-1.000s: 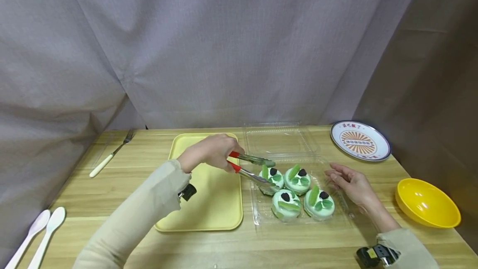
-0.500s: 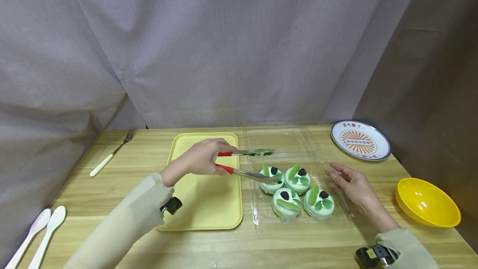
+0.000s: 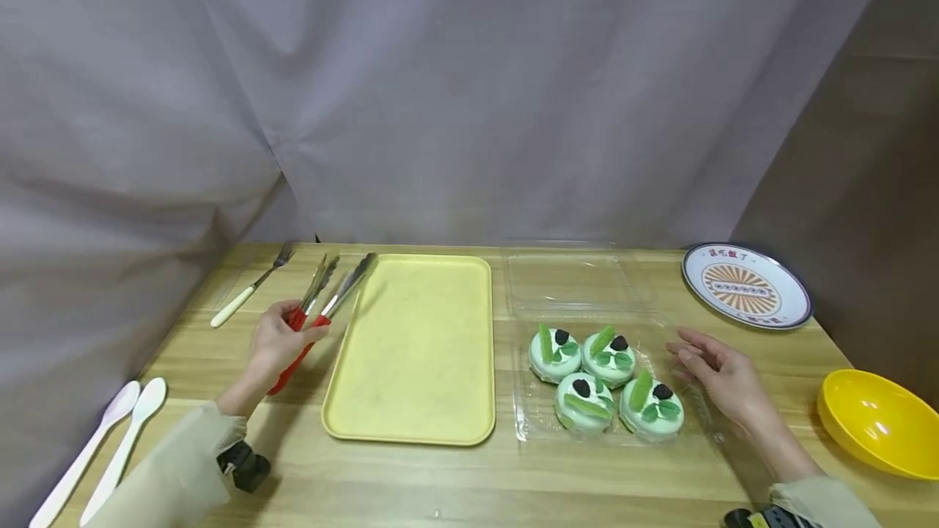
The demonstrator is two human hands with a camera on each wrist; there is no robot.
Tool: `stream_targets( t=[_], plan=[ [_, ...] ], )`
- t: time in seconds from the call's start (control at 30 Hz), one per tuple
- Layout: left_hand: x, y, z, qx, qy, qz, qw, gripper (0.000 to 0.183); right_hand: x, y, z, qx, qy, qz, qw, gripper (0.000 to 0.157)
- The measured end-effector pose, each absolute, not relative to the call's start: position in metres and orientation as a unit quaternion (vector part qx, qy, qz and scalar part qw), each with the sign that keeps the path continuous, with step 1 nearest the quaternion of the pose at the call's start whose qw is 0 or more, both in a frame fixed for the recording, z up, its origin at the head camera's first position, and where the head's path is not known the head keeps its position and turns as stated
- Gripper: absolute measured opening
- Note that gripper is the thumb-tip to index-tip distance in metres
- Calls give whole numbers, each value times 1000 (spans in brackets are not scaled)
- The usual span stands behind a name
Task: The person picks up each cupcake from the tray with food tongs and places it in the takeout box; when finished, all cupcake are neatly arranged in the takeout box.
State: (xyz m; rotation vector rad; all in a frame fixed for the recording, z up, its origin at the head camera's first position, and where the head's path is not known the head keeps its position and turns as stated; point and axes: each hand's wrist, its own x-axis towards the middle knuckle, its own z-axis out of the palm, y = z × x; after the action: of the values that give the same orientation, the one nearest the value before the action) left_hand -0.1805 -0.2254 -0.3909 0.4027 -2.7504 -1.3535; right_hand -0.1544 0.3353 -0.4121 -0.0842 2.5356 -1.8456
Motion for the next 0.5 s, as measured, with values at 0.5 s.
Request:
stream_targets(
  t=[0.5],
  plan=[
    [-169, -257, -416, 161, -913, -369, 68, 63, -153, 336, -413, -31, 794, -607, -11, 54]
  ],
)
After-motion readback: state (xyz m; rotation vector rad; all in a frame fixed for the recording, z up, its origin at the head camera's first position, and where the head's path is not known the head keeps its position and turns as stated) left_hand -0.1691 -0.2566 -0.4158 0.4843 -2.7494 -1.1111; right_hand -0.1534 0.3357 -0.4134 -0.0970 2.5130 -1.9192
